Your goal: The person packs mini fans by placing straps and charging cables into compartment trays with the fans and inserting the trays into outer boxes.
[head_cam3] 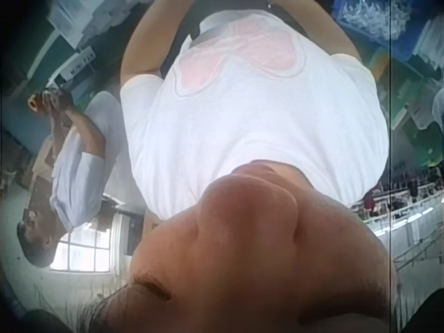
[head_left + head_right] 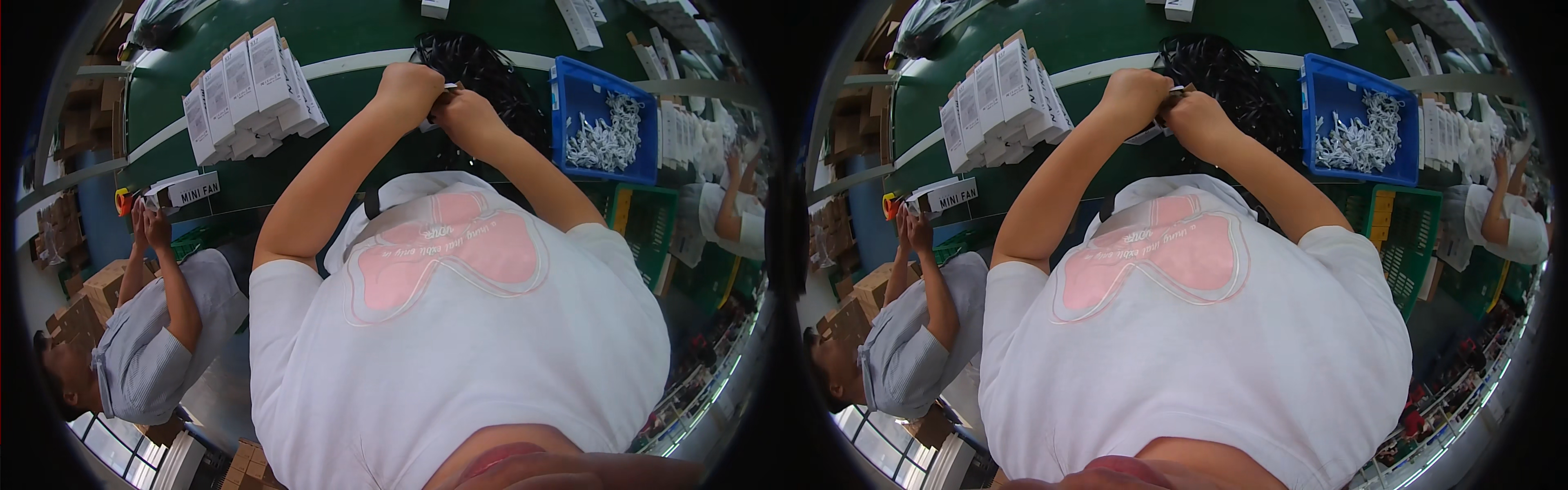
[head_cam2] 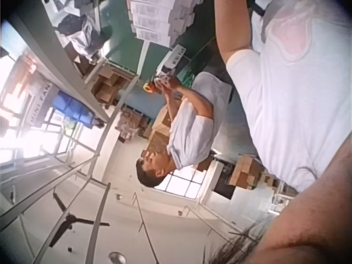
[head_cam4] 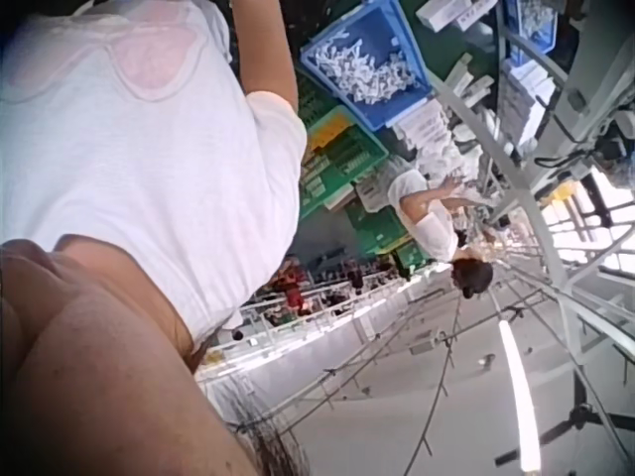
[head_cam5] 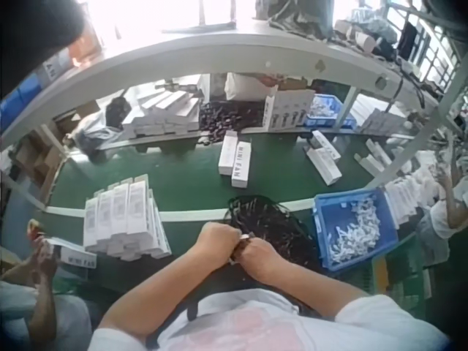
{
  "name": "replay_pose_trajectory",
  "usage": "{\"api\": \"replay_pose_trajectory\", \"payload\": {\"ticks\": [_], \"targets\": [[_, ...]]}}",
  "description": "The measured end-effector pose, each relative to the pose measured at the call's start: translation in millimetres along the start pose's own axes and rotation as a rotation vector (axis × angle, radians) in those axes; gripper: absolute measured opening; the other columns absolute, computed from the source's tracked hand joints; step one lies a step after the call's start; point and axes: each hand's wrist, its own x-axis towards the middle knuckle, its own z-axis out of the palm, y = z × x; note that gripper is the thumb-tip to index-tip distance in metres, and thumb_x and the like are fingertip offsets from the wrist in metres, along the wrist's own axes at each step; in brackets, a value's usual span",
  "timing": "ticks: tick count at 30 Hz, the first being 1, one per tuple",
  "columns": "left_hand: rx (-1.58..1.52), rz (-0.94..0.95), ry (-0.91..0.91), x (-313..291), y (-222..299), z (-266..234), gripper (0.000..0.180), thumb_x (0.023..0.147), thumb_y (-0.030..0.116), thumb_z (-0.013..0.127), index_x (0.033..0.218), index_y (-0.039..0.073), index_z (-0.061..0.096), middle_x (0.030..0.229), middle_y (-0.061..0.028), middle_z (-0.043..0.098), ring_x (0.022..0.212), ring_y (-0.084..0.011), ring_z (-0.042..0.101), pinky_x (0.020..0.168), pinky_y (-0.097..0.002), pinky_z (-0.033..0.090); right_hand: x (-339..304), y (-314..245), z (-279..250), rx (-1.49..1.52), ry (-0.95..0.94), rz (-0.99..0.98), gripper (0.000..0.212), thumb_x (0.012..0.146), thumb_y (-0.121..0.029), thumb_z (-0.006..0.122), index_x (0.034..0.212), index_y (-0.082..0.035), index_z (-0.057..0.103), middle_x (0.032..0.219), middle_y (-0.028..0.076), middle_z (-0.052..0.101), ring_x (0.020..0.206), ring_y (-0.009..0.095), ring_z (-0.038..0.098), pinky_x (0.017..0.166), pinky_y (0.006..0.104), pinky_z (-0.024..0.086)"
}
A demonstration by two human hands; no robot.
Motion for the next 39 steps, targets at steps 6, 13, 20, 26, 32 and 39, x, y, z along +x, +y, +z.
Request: {"api": "replay_pose_trajectory", "payload": {"ticks": [6,13,20,26,32,39], "targets": [[-0.159,-0.048,-0.074,-15.4,-2.0,-13.9,0.023,0.081,0.023,0.070,0.102,0.013,0.069,0.096,-0.0061,0.072,0.091,-0.0256,0.068,0.075,-0.0348,0.054,-7.1,-14.7,4.0,-0.082,-0.559,0.123,0.023,0.082,-0.002,0.059,0.105,-0.001,0.064,0.097,0.014,0.067,0.101,0.030,0.064,0.084,0.0378,0.053],[-0.686,-0.296,0.339,-84.3,-45.3,-5.8,0.055,0.078,0.043,0.077,0.125,0.016,0.064,0.111,-0.0053,0.070,0.078,-0.0184,0.064,0.072,-0.0323,0.051,-21.3,-27.0,6.3,-0.154,-0.210,0.110,0.025,0.080,-0.006,0.063,0.103,0.001,0.062,0.098,0.014,0.066,0.098,0.029,0.064,0.085,0.0387,0.052],[-1.070,-0.369,0.252,-82.1,-35.6,44.8,0.027,0.091,0.007,0.063,0.117,0.010,0.069,0.099,-0.0088,0.072,0.083,-0.0171,0.066,0.078,-0.0282,0.051,-8.8,-65.7,-18.2,0.105,0.211,0.020,0.017,0.077,-0.005,0.062,0.093,-0.002,0.061,0.093,0.013,0.064,0.078,0.030,0.067,0.068,0.0391,0.055],[-1.165,-0.291,0.296,-82.7,-36.0,53.9,0.030,0.090,0.006,0.062,0.119,0.010,0.069,0.099,-0.0094,0.073,0.085,-0.0144,0.066,0.079,-0.0264,0.050,-1.8,-58.7,43.5,-0.068,-0.241,0.324,0.019,0.079,-0.007,0.061,0.097,-0.002,0.060,0.094,0.014,0.064,0.077,0.033,0.067,0.064,0.0398,0.055],[-1.128,-0.337,0.310,-114.0,-43.8,46.3,0.028,0.090,0.009,0.062,0.118,0.012,0.069,0.095,-0.0134,0.072,0.084,-0.0213,0.069,0.077,-0.0291,0.052,-6.3,-79.0,21.9,0.145,0.077,0.185,0.027,0.082,-0.008,0.065,0.108,-0.005,0.060,0.098,0.010,0.066,0.069,0.028,0.067,0.059,0.0365,0.054],[-1.590,-0.310,0.322,-147.7,-62.2,84.4,0.033,0.095,0.016,0.061,0.127,0.007,0.063,0.112,-0.0112,0.069,0.090,-0.0174,0.068,0.078,-0.0282,0.052,-7.8,-85.9,51.8,0.477,0.136,0.300,0.042,0.079,-0.003,0.072,0.119,-0.011,0.060,0.109,0.008,0.060,0.074,0.023,0.066,0.063,0.0316,0.054]]}}
